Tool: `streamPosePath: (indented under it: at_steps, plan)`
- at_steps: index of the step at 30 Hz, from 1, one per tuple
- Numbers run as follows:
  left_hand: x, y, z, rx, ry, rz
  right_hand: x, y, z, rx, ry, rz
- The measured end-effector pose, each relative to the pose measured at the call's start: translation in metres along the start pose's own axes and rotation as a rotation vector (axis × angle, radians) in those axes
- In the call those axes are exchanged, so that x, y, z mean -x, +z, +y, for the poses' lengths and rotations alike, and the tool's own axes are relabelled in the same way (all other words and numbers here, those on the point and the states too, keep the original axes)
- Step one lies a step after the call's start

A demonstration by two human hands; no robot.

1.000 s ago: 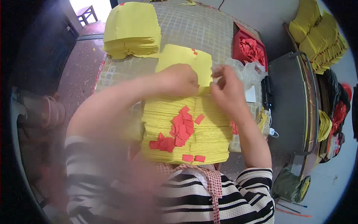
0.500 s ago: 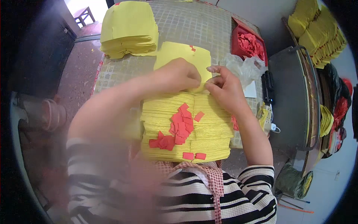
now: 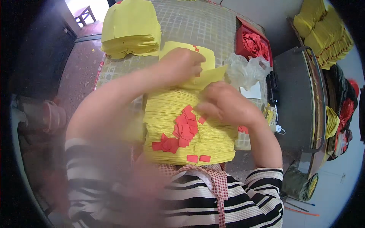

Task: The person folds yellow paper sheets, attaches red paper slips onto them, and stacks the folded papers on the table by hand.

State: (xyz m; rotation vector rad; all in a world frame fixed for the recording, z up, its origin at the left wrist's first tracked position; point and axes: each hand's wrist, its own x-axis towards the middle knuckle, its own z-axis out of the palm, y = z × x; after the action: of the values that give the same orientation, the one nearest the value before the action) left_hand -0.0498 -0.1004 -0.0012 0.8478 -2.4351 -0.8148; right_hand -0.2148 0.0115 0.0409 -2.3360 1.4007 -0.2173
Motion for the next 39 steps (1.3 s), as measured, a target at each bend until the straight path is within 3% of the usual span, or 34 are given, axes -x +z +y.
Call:
streamPosePath:
  at_steps: [1,3,5,7,9,10,12,13,15,18,20,21,23,25,27,31,34,36,39]
  plan:
    - [0.001,0.000,-0.002,0.001,-0.002,0.001,-0.003,-0.001,0.004,-0.112,0.072,-0.044]
    - [0.006,-0.002,-0.002,-0.173,0.240,0.248,-0.010,-0.001,0.012,-0.225,0.147,-0.088]
    - [0.012,-0.009,0.000,-0.111,0.278,0.241,-0.018,0.000,0.020,-0.409,0.369,0.005]
    - [0.019,-0.017,0.007,-0.048,0.315,0.235,-0.023,0.004,0.026,-0.438,0.392,0.053]
    - [0.027,-0.026,0.018,0.265,-0.062,-0.137,-0.025,0.008,0.028,-0.466,0.413,0.099]
    - [0.028,-0.026,0.015,0.265,-0.062,-0.135,-0.024,0.010,0.028,-0.460,0.390,0.168]
    - [0.028,-0.026,0.007,0.068,-0.027,-0.327,-0.022,0.014,0.029,-0.454,0.367,0.237]
    - [0.026,-0.026,0.005,0.069,-0.027,-0.325,-0.020,0.016,0.032,-0.498,0.331,0.244]
    - [0.019,-0.027,-0.001,0.227,-0.298,-0.362,-0.015,0.016,0.030,-0.541,0.297,0.249]
    - [0.014,-0.028,-0.003,0.225,-0.359,-0.379,-0.005,0.013,0.024,-0.720,0.315,0.227]
    - [0.014,-0.028,0.001,0.206,-0.342,-0.401,0.000,0.012,0.025,-0.362,0.038,0.105]
    - [0.015,-0.028,0.003,0.187,-0.325,-0.425,0.000,0.009,0.023,-0.363,0.038,0.105]
    - [0.018,-0.026,0.004,0.181,-0.239,-0.459,-0.001,-0.001,0.017,-0.411,0.226,-0.053]
    - [0.020,-0.025,0.002,0.174,-0.153,-0.492,-0.004,-0.001,0.027,-0.461,0.263,0.001]
    - [0.018,-0.025,-0.002,0.228,-0.270,-0.390,-0.008,0.010,0.037,-0.522,0.273,0.195]
    - [0.011,-0.031,-0.007,0.213,-0.384,-0.401,-0.009,0.007,0.030,-0.563,0.377,0.207]
    - [0.008,-0.029,-0.004,0.189,-0.296,-0.420,-0.008,-0.003,0.019,-0.402,0.327,0.114]
    - [0.006,-0.026,0.007,-0.030,-0.096,-0.402,-0.011,-0.006,0.019,-0.429,0.366,0.072]
    - [0.004,-0.016,0.006,0.037,-0.007,-0.382,-0.015,-0.004,0.022,-0.427,0.361,0.140]
